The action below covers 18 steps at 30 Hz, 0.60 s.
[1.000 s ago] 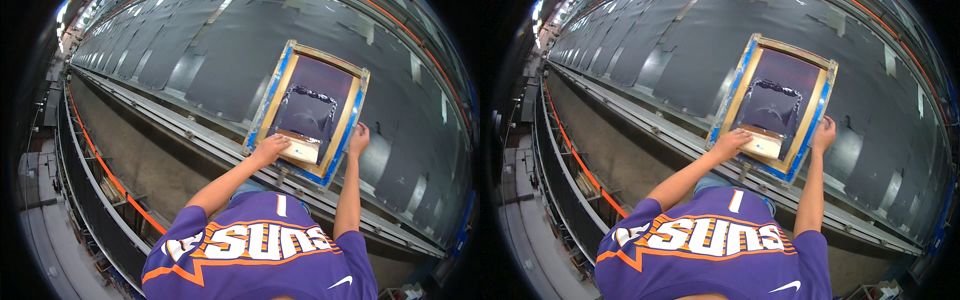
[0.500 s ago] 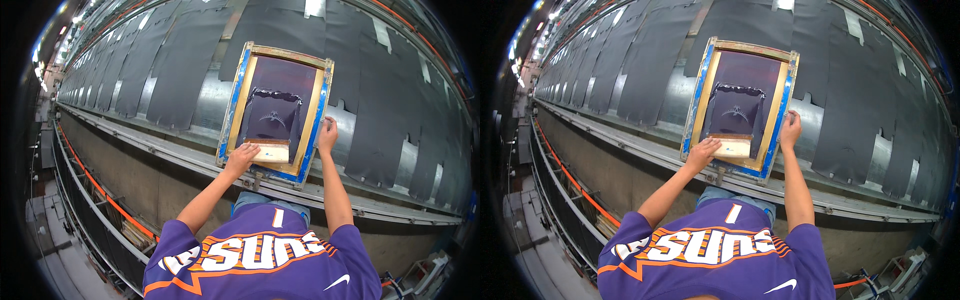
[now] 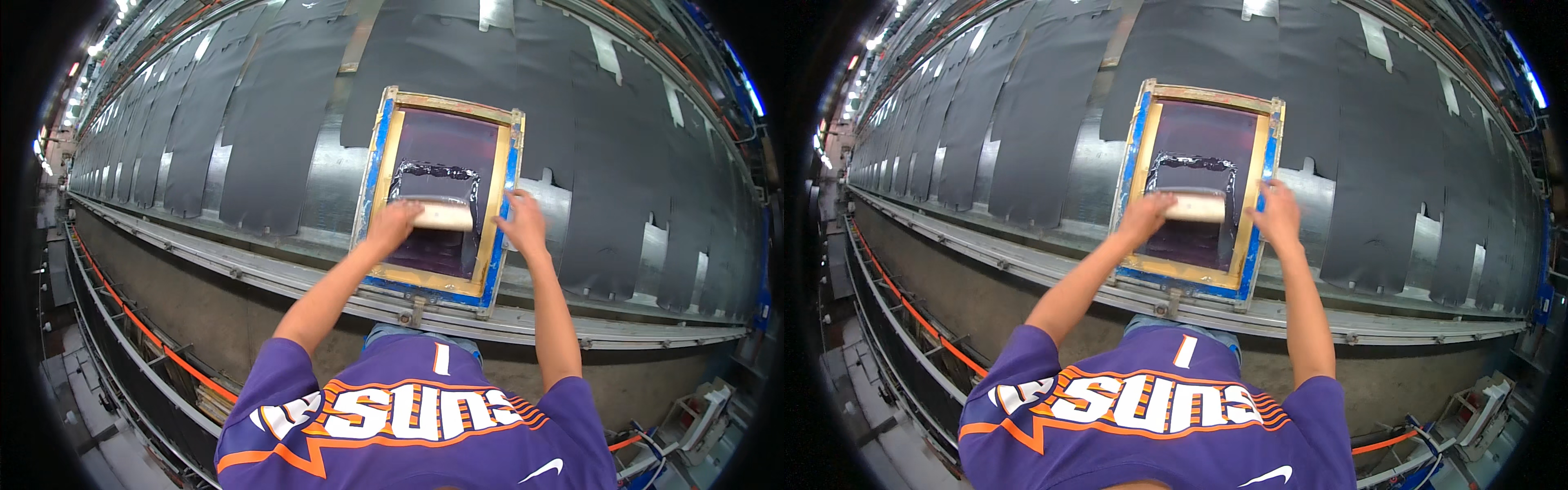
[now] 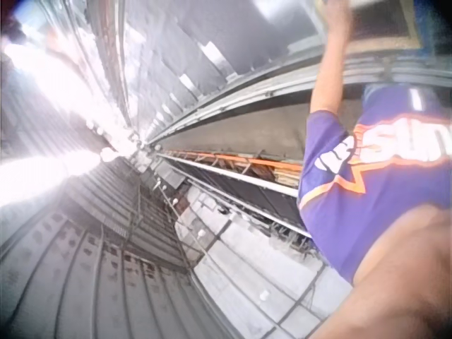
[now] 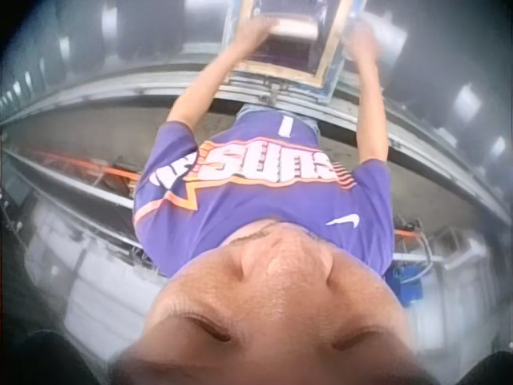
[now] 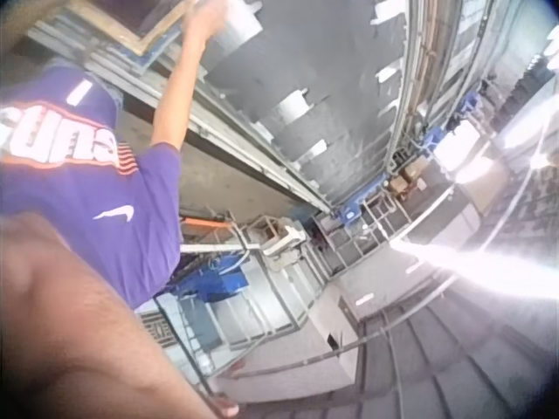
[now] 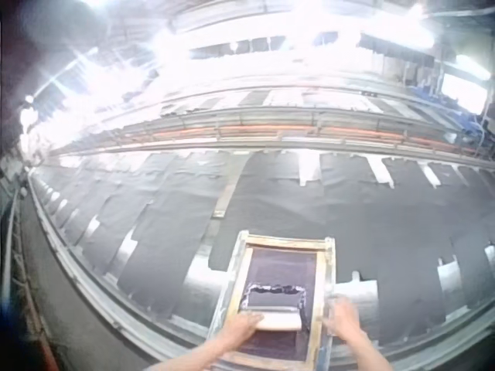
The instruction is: The person uses a squeegee to spread ink across a screen printing frame placed over a garment on a conveyor belt. They repeatedly pull the squeegee to transfer the design onto the fabric, then lift the frame and move to the next item.
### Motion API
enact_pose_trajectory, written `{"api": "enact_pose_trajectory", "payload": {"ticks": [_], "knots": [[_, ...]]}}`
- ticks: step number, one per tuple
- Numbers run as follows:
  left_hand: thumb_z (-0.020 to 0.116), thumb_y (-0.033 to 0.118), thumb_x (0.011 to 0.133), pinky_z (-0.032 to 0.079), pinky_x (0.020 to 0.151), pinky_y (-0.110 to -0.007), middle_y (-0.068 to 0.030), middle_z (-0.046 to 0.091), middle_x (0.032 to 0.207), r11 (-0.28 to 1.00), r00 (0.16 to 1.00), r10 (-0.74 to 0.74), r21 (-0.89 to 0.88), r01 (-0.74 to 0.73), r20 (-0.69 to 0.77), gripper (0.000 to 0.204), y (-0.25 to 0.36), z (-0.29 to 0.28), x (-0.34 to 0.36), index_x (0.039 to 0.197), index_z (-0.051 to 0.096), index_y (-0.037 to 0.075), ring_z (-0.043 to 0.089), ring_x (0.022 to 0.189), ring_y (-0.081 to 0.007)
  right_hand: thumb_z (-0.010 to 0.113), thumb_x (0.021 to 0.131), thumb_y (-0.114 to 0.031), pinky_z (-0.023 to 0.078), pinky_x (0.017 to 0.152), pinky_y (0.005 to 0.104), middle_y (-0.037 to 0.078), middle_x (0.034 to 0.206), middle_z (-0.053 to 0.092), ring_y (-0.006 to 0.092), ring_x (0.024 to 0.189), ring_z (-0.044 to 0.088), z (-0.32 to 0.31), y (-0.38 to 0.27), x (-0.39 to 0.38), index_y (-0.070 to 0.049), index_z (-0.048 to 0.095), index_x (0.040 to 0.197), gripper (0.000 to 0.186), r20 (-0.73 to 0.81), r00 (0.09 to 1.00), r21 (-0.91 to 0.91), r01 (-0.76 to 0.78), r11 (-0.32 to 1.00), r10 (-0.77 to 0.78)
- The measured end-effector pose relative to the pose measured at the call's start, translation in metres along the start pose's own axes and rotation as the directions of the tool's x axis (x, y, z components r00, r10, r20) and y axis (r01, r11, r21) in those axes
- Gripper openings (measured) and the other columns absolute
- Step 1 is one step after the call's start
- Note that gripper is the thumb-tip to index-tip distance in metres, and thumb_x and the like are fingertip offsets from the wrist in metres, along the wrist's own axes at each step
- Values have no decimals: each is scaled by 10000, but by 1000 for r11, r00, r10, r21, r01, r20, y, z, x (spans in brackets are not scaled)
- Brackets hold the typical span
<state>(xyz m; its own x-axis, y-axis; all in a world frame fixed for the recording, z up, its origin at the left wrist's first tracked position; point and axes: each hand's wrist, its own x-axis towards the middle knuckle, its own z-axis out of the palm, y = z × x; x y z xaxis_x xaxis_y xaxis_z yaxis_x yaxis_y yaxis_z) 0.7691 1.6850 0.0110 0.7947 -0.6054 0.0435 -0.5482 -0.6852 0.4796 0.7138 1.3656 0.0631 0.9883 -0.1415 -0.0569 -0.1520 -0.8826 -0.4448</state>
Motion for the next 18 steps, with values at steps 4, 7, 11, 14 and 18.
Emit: {"api": "enact_pose_trajectory", "payload": {"ticks": [4,7,11,14,18], "knots": [[711,55,747,553,837,-454,-134,734,992,993,985,-69,-79,83,155,420,-11,-39,92,1151,736,165,693,933,-339,802,751,-194,480,919,425,51,1200,644,284,1087,586,4,-46,33,-126,688,1206,474,18,980,-77,198,977,-197],[720,57,730,554,847,-450,-141,730,1026,1000,983,-13,-20,17,183,431,-13,-29,90,1150,733,152,691,947,-348,793,725,-151,476,889,406,31,1184,651,274,1059,594,43,-38,32,-122,696,1149,436,35,990,-106,141,984,-138],[720,40,725,549,893,-424,-129,716,1122,998,984,49,-45,-42,169,440,-7,-4,9,1159,723,115,675,1030,-331,767,720,-114,468,877,409,14,1156,656,264,1040,592,60,-50,-49,-112,699,1117,403,70,989,-25,134,991,-132],[695,12,746,542,926,-400,-96,703,1189,998,976,7,-62,7,217,452,7,-8,-26,1181,716,131,658,1098,-302,755,727,-103,468,880,409,13,1144,656,259,1044,589,55,-60,-78,-109,701,1107,384,104,986,4,130,991,-130],[717,33,739,548,892,-420,-99,729,1106,988,965,-108,-84,131,239,433,1,-28,28,1148,741,175,681,1027,-311,743,727,-85,485,903,419,40,1137,671,276,1064,589,38,-49,-25,-92,709,1086,361,3,976,48,216,975,-216]]}}
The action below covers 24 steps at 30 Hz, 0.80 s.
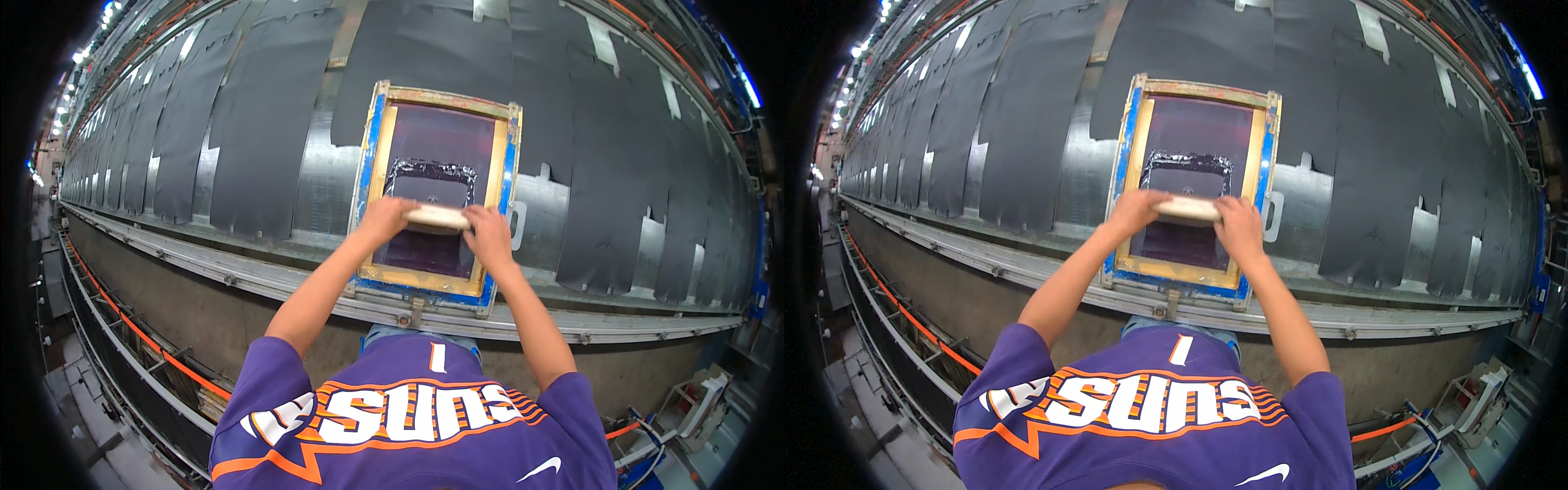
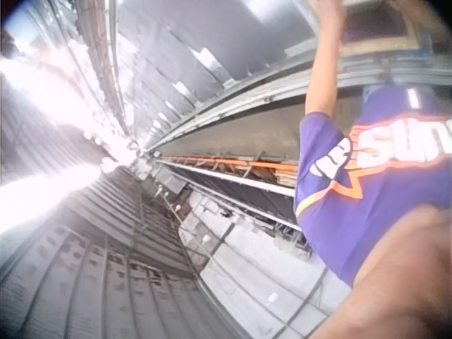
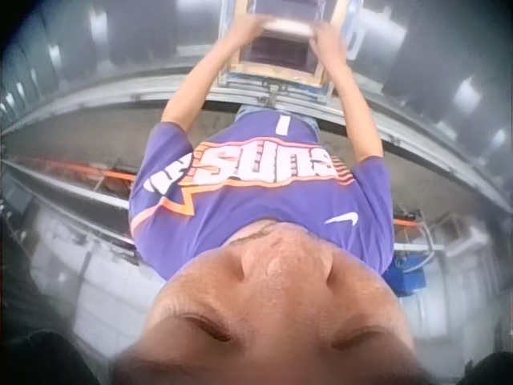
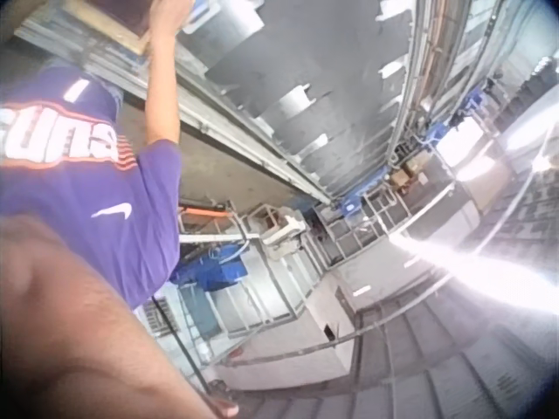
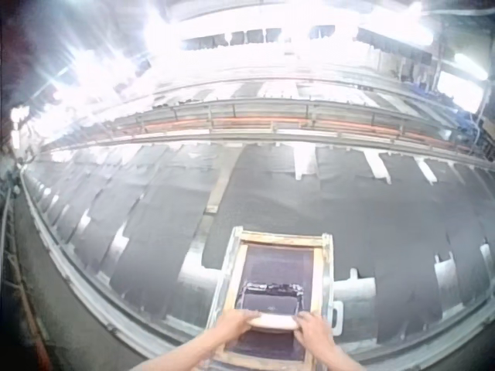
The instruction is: The person uses a squeegee to spread ink across a screen printing frame placed over a garment on a conveyor belt. They repeatedly pull the squeegee to transfer the design onto the fabric, then lift the frame and move to the next item.
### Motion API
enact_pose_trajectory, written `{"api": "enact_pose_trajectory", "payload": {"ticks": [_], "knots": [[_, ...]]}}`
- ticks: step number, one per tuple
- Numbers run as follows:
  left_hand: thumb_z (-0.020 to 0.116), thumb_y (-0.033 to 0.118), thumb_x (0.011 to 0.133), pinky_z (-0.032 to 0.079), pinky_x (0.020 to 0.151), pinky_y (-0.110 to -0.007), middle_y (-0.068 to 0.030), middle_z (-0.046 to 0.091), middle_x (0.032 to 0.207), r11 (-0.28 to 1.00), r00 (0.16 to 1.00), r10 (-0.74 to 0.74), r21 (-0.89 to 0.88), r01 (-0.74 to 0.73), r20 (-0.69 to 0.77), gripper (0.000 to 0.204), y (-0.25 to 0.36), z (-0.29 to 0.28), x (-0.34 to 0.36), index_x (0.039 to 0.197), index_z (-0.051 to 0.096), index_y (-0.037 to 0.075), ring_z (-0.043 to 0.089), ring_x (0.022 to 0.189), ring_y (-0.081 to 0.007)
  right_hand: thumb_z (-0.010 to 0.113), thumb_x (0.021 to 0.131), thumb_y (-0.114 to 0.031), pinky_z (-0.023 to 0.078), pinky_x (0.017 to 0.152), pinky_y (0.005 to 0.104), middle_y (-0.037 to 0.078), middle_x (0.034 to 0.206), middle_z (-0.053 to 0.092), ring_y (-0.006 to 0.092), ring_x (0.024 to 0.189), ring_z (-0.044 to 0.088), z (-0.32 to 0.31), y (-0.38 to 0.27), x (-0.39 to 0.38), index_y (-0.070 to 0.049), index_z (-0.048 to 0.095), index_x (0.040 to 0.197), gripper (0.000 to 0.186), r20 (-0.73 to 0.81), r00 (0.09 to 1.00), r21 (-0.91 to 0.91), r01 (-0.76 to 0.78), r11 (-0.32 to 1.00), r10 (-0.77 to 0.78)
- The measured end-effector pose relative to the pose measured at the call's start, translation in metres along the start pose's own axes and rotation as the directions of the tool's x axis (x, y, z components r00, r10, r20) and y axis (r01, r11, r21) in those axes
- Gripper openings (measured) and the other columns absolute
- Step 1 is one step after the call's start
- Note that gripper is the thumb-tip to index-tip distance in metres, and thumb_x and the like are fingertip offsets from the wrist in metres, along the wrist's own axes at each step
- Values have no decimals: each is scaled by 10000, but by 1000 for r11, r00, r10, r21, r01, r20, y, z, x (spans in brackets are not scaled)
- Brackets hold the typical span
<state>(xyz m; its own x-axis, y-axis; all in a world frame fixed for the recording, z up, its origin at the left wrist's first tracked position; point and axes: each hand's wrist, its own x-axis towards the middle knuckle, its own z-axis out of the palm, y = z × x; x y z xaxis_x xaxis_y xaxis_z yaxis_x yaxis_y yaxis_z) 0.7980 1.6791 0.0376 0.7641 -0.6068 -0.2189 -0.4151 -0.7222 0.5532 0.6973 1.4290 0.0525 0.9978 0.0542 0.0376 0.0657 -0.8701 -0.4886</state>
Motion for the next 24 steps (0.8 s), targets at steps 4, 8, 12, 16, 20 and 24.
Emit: {"api": "enact_pose_trajectory", "payload": {"ticks": [4,8,12,16,20,24], "knots": [[756,52,706,554,854,-430,-118,738,1019,994,996,44,98,-36,-75,423,0,-29,72,1110,759,177,696,951,-329,740,730,-80,509,913,427,76,1138,693,316,1032,624,-2,37,62,-88,710,1079,351,-48,999,34,-8,999,9],[754,73,692,539,885,-430,-129,731,1007,993,1000,21,117,-18,-17,399,-4,5,40,1082,760,160,681,984,-329,745,738,-84,515,922,429,90,1170,689,327,1063,637,18,29,25,-87,698,1100,365,18,996,121,-94,988,93],[722,37,671,536,889,-437,-141,713,1012,989,997,73,125,-75,24,355,7,42,-33,1017,738,115,675,996,-340,773,724,-73,494,972,429,112,1237,668,327,1136,620,35,3,-66,-89,677,1158,445,1,996,128,-91,988,92],[724,41,643,544,883,-431,-86,724,1018,963,940,269,41,-266,-208,375,-11,82,-81,1013,727,105,681,992,-305,815,769,-165,492,944,398,128,1204,670,261,1103,622,23,22,-78,-85,667,1221,483,136,989,534,-120,837,55],[690,11,669,496,969,-405,-70,701,1127,972,935,236,55,-230,-266,381,6,80,-92,1041,712,90,621,1121,-280,720,896,-210,464,792,344,90,1006,635,169,887,555,43,128,-35,-61,662,1212,355,-437,750,310,-392,866,496],[678,5,684,465,1009,-404,-59,684,1180,973,924,229,62,-221,-307,393,11,87,-103,1066,705,94,590,1169,-276,659,938,-199,480,782,347,85,985,655,167,828,578,50,134,-7,-56,668,1187,288,-216,777,557,-398,728,591]]}}
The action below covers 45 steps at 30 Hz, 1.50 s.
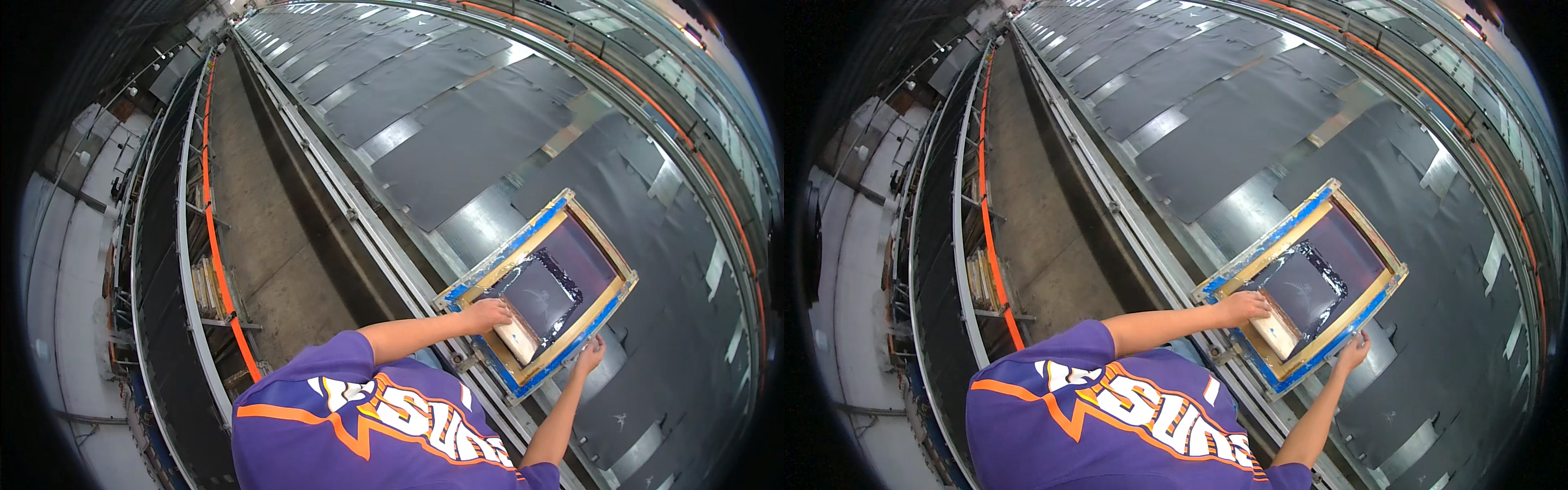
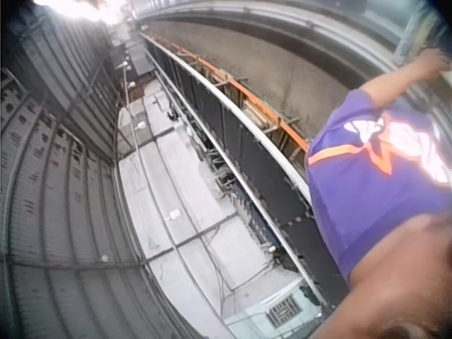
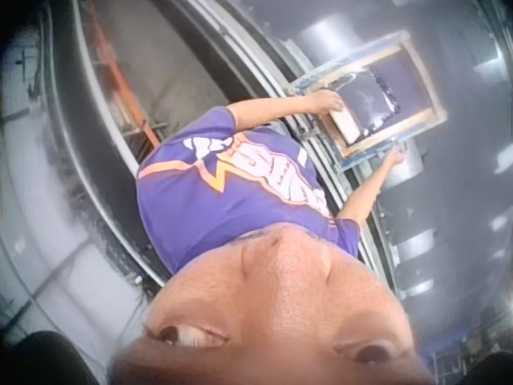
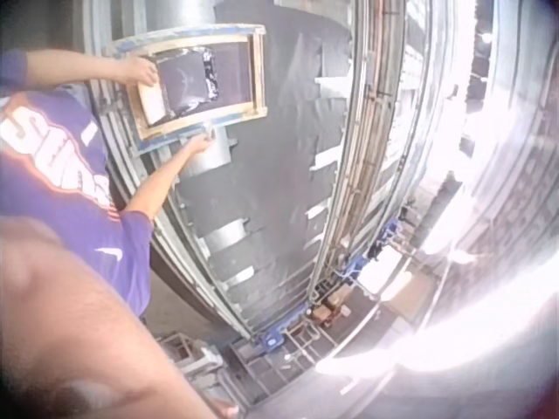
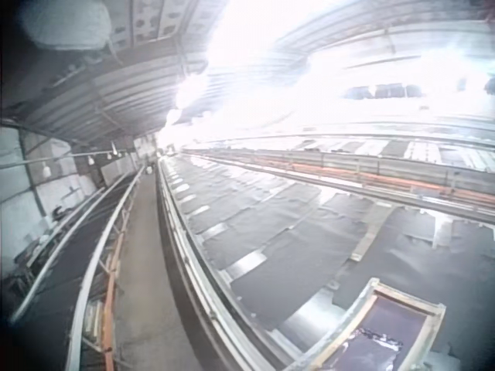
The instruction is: The person uses a squeegee to spread ink across a screen printing frame placed over a garment on a conveyor belt. They repeatedly pull the squeegee to transfer the design onto the fabric, then lift the frame and move to the next item.
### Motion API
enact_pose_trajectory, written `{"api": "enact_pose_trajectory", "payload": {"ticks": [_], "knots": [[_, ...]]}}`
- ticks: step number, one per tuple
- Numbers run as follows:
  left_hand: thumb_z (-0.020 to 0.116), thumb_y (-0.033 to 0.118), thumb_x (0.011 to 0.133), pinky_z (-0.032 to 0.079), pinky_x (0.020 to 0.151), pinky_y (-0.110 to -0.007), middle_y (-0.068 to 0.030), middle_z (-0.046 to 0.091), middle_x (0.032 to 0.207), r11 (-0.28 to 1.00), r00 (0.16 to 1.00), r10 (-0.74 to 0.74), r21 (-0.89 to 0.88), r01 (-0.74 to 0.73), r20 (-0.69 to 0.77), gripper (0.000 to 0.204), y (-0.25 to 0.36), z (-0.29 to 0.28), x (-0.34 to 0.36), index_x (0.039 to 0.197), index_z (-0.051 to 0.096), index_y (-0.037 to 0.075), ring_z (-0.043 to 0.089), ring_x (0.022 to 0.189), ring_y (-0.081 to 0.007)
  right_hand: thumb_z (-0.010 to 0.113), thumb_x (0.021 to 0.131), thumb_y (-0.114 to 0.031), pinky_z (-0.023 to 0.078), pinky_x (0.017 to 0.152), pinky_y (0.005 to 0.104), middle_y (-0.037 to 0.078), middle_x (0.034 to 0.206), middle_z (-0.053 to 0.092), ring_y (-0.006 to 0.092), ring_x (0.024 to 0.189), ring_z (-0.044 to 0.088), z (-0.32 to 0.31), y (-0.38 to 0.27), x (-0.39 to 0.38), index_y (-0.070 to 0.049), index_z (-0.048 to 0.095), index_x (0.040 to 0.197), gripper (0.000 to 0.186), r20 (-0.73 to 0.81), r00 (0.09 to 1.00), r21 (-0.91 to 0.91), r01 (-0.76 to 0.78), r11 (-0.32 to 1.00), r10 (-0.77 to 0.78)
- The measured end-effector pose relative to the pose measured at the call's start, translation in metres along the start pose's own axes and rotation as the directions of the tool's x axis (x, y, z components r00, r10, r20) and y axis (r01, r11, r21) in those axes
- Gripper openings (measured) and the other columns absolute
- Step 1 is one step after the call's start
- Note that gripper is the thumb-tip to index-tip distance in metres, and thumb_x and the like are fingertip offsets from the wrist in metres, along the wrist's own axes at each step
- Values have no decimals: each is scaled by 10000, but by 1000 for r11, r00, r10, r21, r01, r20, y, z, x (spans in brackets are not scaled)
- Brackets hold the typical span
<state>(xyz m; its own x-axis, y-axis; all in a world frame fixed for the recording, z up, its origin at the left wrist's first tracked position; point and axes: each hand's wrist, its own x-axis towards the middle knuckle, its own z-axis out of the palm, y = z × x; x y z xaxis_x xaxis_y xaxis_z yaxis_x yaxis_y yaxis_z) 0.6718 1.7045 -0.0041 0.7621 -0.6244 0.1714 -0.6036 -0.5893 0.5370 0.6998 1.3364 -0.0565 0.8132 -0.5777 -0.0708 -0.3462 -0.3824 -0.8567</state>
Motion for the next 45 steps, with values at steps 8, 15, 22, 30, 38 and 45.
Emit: {"api": "enact_pose_trajectory", "payload": {"ticks": [8,15,22,30,38,45], "knots": [[663,-28,686,470,1027,-398,-73,683,1205,1000,996,-11,10,12,-88,446,-21,-39,-40,1117,702,82,595,1177,-270,630,952,-176,510,864,342,117,1028,727,213,934,668,25,-59,6,0,699,1117,251,-157,967,-43,197,979,-202],[665,-44,695,464,1065,-405,-60,670,1262,982,982,-186,-20,186,17,516,-169,-179,-106,1191,684,100,578,1236,-283,636,953,-184,513,830,365,133,985,721,222,902,668,231,-158,-69,-19,698,1075,214,-164,978,73,139,988,-125],[695,1,703,463,1054,-407,-62,648,1310,981,979,-185,83,178,84,523,-289,-283,-156,1214,686,114,570,1257,-273,619,971,-215,489,702,349,84,796,664,168,725,598,368,-234,-128,-59,690,1073,199,-172,982,167,102,981,-72],[705,59,759,474,1041,-412,-25,666,1302,982,990,-118,156,105,75,496,-318,-306,-184,1245,671,152,606,1237,-249,593,977,-226,480,697,401,133,802,679,233,711,616,395,-274,-151,-62,680,1089,217,-152,988,59,37,998,-27],[701,-8,717,509,995,-414,-32,681,1280,980,996,23,196,-39,88,550,-344,-300,-170,1240,690,162,627,1207,-267,639,938,-229,490,844,424,146,980,691,287,928,643,387,-269,-145,-70,675,1175,288,-69,994,-239,66,969,-85],[753,76,739,564,846,-399,-101,737,1059,960,921,-278,44,276,273,438,-396,-346,15,1146,746,239,706,938,-302,755,806,-218,475,960,444,78,1131,659,293,1113,584,395,-399,-134,-100,686,1201,417,471,787,-368,587,721,-400]]}}
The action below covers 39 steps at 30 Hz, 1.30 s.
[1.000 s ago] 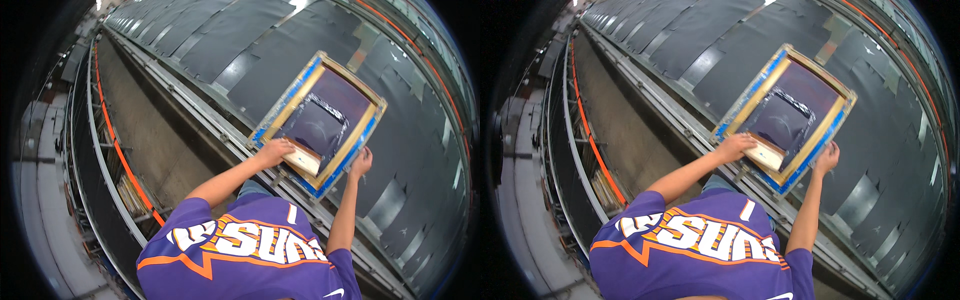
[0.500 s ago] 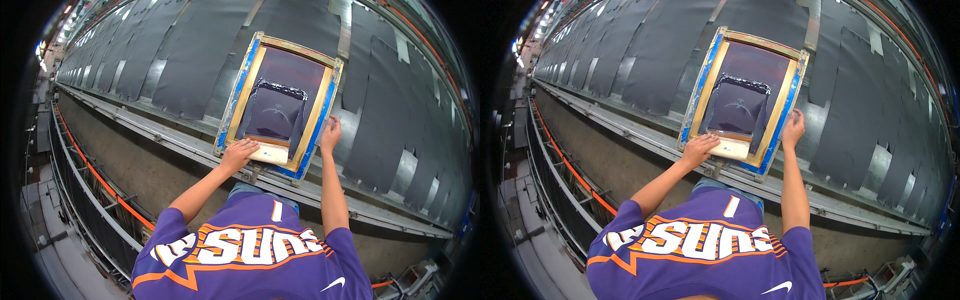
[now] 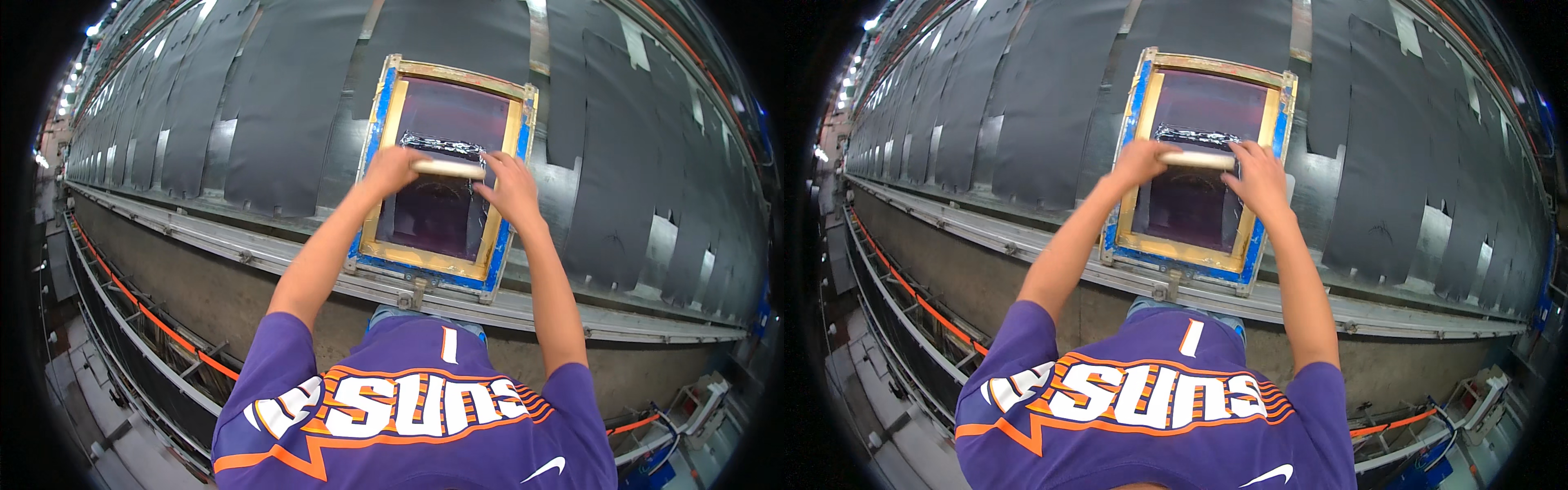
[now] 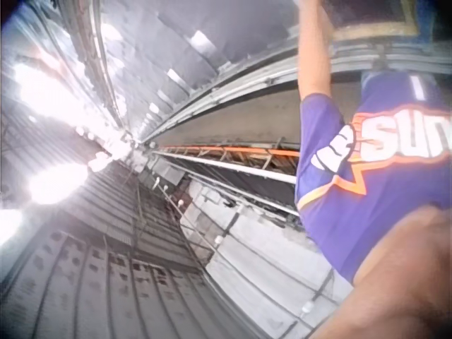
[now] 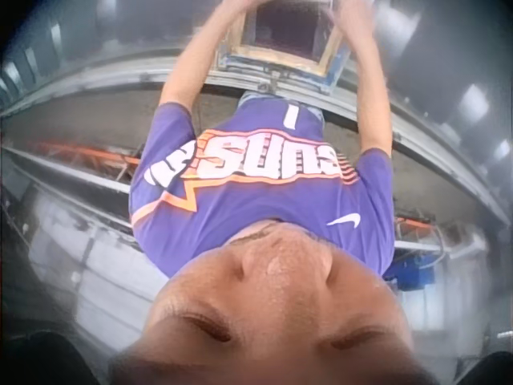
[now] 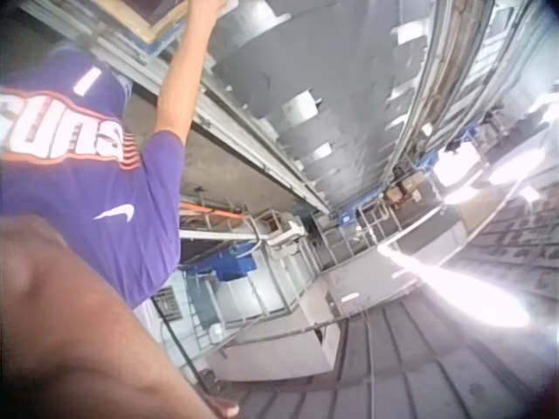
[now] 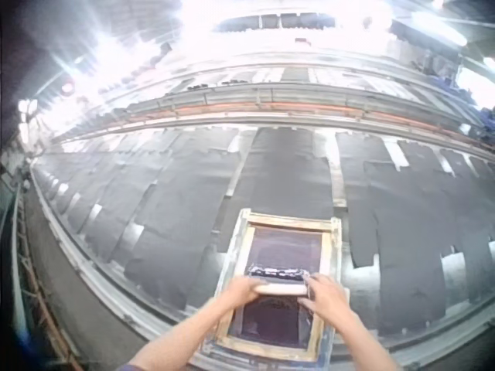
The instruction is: The person uses a squeegee to spread ink across a screen printing frame placed over a garment on a conveyor belt. They repeatedly pull the squeegee to transfer the design onto the fabric, then lift the frame and move to the next item.
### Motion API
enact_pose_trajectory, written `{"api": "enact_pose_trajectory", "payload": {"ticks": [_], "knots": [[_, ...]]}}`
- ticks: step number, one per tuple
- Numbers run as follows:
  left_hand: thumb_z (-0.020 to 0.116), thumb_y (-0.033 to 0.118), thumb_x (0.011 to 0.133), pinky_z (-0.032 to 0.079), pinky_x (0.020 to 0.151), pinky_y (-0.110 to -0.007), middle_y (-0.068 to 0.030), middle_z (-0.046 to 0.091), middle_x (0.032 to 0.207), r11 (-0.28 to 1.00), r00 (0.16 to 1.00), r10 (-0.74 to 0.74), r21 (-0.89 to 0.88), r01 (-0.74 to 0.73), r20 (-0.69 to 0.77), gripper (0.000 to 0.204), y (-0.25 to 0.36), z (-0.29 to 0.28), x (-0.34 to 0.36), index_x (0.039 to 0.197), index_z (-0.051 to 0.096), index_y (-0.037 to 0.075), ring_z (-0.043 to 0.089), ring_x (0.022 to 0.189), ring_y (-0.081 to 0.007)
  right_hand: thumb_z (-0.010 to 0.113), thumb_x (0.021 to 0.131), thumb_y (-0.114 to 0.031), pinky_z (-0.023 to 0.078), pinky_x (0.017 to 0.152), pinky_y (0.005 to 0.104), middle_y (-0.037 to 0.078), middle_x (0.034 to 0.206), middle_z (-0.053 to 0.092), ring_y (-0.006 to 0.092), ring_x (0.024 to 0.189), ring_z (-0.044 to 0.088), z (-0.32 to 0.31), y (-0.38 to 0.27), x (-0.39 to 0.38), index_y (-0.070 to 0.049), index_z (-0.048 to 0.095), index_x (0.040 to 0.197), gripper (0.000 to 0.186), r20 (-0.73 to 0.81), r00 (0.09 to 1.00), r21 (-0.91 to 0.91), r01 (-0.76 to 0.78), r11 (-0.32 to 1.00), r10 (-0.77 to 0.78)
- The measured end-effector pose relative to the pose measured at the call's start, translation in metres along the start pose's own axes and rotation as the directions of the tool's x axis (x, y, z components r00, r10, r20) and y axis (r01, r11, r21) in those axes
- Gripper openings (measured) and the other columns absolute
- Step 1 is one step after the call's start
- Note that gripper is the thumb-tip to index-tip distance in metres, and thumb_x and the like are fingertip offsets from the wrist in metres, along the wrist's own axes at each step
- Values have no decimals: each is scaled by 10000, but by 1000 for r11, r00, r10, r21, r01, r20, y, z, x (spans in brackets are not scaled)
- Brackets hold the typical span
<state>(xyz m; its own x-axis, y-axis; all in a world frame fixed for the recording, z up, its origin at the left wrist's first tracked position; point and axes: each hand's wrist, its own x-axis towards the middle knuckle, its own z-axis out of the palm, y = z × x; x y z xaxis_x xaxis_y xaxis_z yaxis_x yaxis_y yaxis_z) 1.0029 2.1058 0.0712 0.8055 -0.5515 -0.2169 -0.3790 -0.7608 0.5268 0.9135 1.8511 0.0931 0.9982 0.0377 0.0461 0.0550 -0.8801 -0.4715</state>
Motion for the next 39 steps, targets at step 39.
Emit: {"api": "enact_pose_trajectory", "payload": {"ticks": [39], "knots": [[709,23,697,431,952,-367,20,677,1217,992,977,119,52,-112,-179,452,9,103,-134,1125,703,169,575,1190,-188,695,918,-230,463,933,377,140,1162,658,256,1089,606,94,133,-63,-50,684,1145,289,-274,823,495,-323,807,498]]}}
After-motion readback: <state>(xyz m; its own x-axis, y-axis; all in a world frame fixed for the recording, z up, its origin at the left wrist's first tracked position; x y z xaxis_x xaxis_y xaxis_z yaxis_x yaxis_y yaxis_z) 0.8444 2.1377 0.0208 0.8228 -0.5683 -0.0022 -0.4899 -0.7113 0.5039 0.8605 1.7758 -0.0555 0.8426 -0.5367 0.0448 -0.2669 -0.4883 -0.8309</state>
